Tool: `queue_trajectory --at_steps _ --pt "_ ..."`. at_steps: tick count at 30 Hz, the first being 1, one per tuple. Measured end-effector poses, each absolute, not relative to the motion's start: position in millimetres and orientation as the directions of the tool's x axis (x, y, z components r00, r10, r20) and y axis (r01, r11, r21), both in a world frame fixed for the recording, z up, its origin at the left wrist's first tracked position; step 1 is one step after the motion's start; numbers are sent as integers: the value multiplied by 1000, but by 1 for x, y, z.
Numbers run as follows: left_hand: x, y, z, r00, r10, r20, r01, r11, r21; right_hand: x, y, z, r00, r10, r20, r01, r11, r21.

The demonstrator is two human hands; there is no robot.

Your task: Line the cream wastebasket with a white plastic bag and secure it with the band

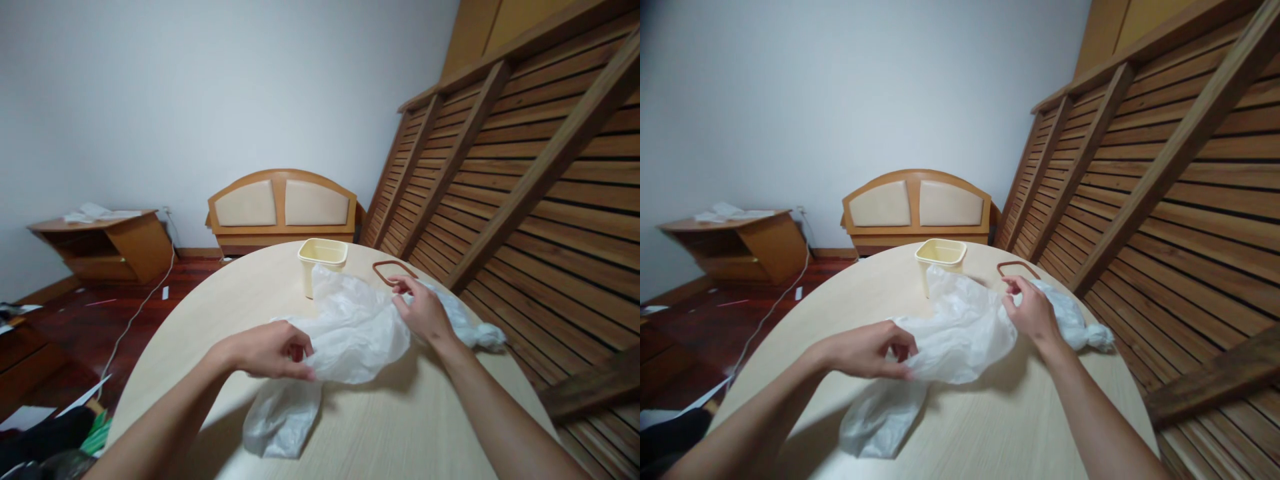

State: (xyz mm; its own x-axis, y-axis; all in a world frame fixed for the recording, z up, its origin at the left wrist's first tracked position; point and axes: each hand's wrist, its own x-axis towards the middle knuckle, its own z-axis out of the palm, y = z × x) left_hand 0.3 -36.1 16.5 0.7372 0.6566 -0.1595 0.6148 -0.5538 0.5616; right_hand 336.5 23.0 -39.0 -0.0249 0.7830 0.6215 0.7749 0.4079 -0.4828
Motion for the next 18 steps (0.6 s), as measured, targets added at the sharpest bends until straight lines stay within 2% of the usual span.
queue_trajectory --at_steps 2,3,6,8,11,14,18 --pt "2 -36 16 700 709 -89 603 -520 605 331 18 -34 -166 644 747 754 571 -325" --pt "3 -35 15 664 747 -24 616 -529 584 328 15 -32 -249 580 775 728 640 -245" --pt "7 -32 7 602 784 154 679 -603 419 316 8 -29 -472 487 735 635 766 -100" --pt "8 -29 -1 627 762 159 694 -640 330 310 6 -31 -559 480 676 592 802 -80" --pt "7 -25 -10 636 767 88 723 -632 279 307 6 -33 -574 493 654 585 806 -94" --pt "5 -22 -13 626 777 62 730 -612 306 308 6 -34 -552 499 668 579 806 -124" --pt "5 -22 -6 663 732 160 652 -669 357 306 3 -33 -604 501 620 554 823 -126"
